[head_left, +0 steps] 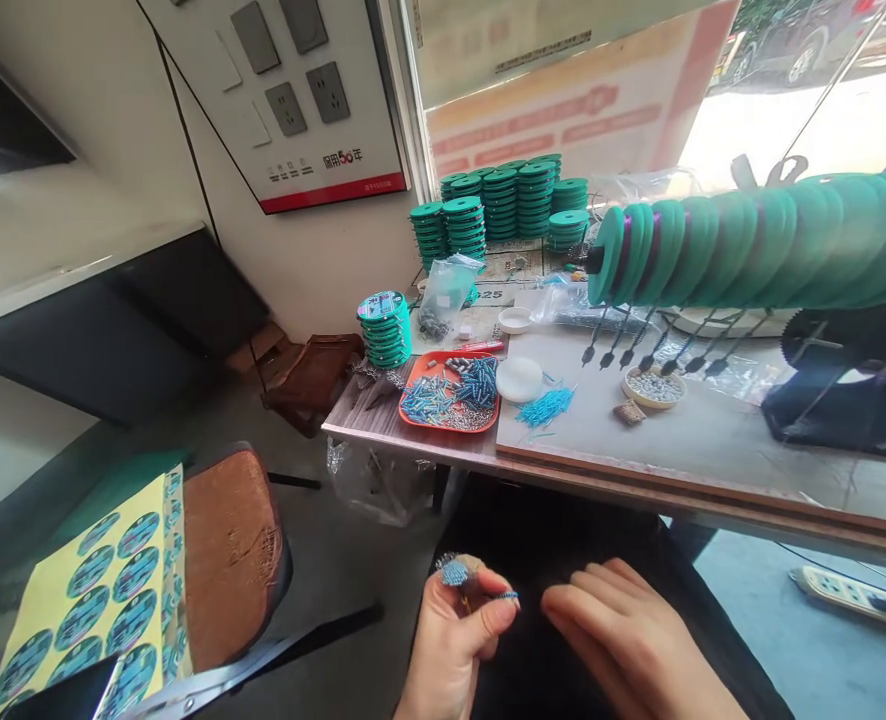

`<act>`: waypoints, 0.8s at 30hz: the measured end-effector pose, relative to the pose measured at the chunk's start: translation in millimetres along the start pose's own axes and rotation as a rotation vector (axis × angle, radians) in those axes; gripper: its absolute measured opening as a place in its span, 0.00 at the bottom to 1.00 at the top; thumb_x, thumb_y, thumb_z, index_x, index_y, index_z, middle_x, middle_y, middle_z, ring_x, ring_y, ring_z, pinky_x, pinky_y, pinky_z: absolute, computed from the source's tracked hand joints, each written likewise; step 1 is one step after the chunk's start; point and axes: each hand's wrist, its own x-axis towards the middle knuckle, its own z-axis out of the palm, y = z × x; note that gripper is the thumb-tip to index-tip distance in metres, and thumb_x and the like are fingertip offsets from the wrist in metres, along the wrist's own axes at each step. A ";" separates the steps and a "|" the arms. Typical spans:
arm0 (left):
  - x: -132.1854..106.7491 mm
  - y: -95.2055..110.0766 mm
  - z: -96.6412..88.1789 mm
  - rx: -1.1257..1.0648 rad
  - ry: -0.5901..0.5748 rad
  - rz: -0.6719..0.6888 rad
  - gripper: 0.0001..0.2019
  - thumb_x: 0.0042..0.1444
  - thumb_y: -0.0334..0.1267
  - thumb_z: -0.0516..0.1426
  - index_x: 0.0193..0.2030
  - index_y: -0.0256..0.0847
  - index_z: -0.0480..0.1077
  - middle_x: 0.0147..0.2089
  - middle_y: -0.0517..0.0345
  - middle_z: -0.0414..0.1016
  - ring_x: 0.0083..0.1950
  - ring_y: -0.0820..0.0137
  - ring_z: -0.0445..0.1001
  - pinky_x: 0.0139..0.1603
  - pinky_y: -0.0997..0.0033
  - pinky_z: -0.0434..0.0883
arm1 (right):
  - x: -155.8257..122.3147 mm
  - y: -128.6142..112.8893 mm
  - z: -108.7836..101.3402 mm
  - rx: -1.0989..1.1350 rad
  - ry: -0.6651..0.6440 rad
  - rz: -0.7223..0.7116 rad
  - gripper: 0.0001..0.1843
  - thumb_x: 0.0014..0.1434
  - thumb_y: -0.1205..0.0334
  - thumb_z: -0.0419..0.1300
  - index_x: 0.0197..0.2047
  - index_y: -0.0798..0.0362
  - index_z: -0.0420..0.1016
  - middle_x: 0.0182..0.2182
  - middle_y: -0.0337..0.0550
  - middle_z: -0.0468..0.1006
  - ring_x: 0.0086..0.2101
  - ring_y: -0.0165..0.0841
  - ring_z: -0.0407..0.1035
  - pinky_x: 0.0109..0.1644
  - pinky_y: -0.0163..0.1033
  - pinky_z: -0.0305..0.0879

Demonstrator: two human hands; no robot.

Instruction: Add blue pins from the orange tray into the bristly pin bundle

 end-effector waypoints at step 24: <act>-1.4 -1.0 -0.1 0.286 -0.108 0.189 0.07 0.40 0.36 0.66 0.26 0.39 0.72 0.26 0.61 0.67 0.30 0.76 0.63 0.33 0.78 0.59 | 4.4 -4.3 1.5 -0.247 0.159 -0.042 0.10 0.56 0.75 0.46 0.29 0.54 0.64 0.20 0.38 0.61 0.23 0.31 0.50 0.32 0.37 0.43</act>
